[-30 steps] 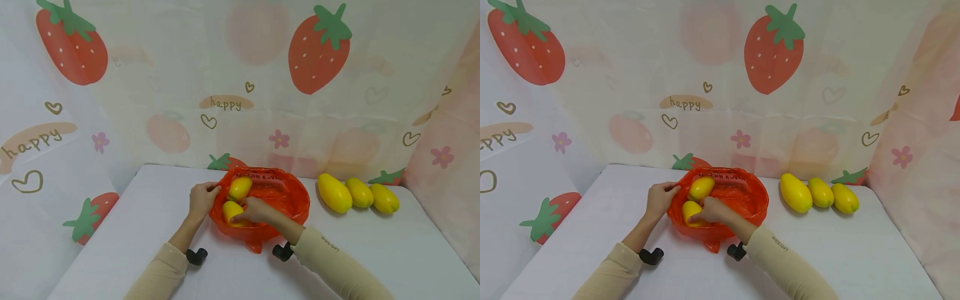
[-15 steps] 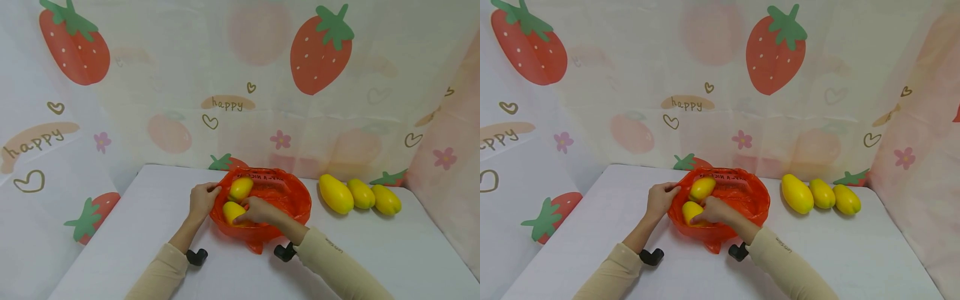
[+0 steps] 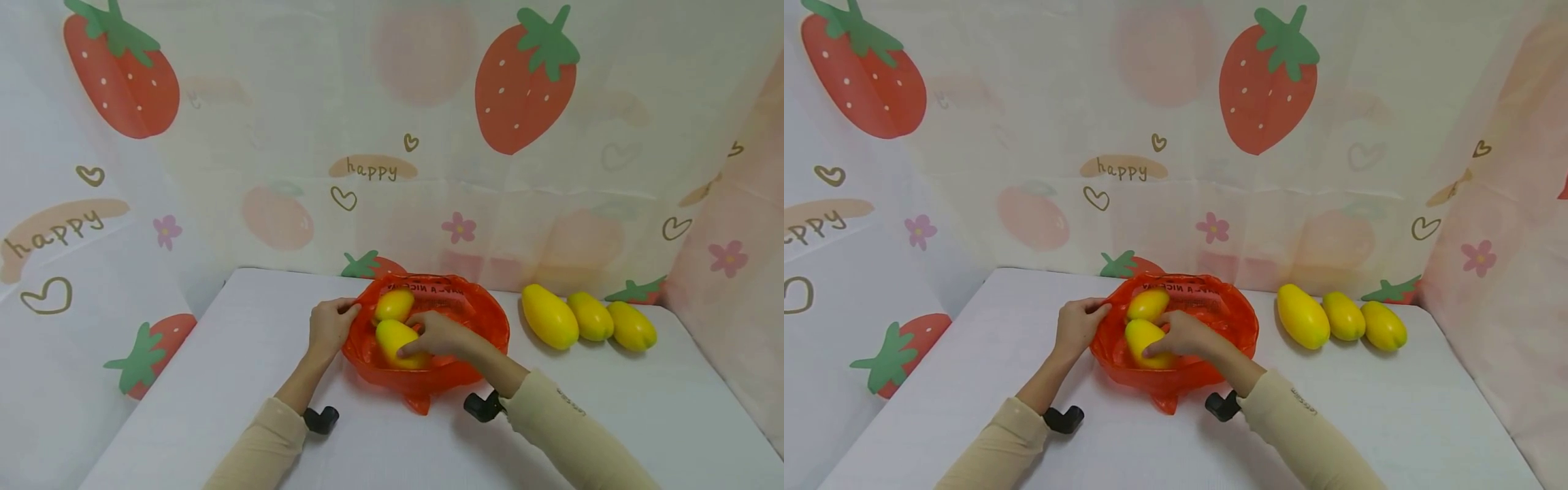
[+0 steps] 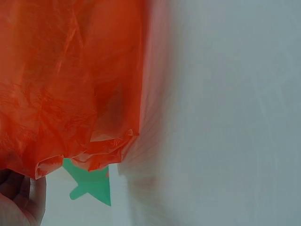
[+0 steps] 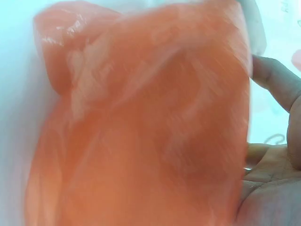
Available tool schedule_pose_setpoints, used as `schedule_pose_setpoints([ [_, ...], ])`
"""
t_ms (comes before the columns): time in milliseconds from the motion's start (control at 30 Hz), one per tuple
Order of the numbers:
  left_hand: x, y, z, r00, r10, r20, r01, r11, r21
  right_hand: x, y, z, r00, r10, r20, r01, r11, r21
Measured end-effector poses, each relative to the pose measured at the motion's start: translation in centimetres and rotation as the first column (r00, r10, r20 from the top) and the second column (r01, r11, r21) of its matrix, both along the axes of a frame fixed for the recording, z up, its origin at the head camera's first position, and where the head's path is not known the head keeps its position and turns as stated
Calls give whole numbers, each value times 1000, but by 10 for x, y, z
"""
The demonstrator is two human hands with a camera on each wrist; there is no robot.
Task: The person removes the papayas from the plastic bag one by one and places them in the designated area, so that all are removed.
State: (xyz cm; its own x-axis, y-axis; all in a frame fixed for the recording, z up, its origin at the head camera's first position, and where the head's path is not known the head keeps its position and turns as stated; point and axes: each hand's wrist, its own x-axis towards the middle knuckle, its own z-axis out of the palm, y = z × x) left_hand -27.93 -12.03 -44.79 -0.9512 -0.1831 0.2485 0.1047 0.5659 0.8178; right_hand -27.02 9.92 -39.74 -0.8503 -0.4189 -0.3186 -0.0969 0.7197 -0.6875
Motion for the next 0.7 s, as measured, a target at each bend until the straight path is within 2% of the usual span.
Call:
schedule_pose_setpoints([
  [267, 0, -1, -2, 1000, 5, -3, -5, 1000, -4, -1, 15, 12, 999, -45, 13, 45, 998, -36],
  [467, -2, -1, 1, 1000, 0, -8, 0, 1000, -2, -4, 28, 25, 999, -34, -30, 32, 998, -54],
  [700, -2, -2, 1, 1000, 9, 7, -9, 1000, 1, -7, 44, 34, 995, -21, -97, 19, 999, -25],
])
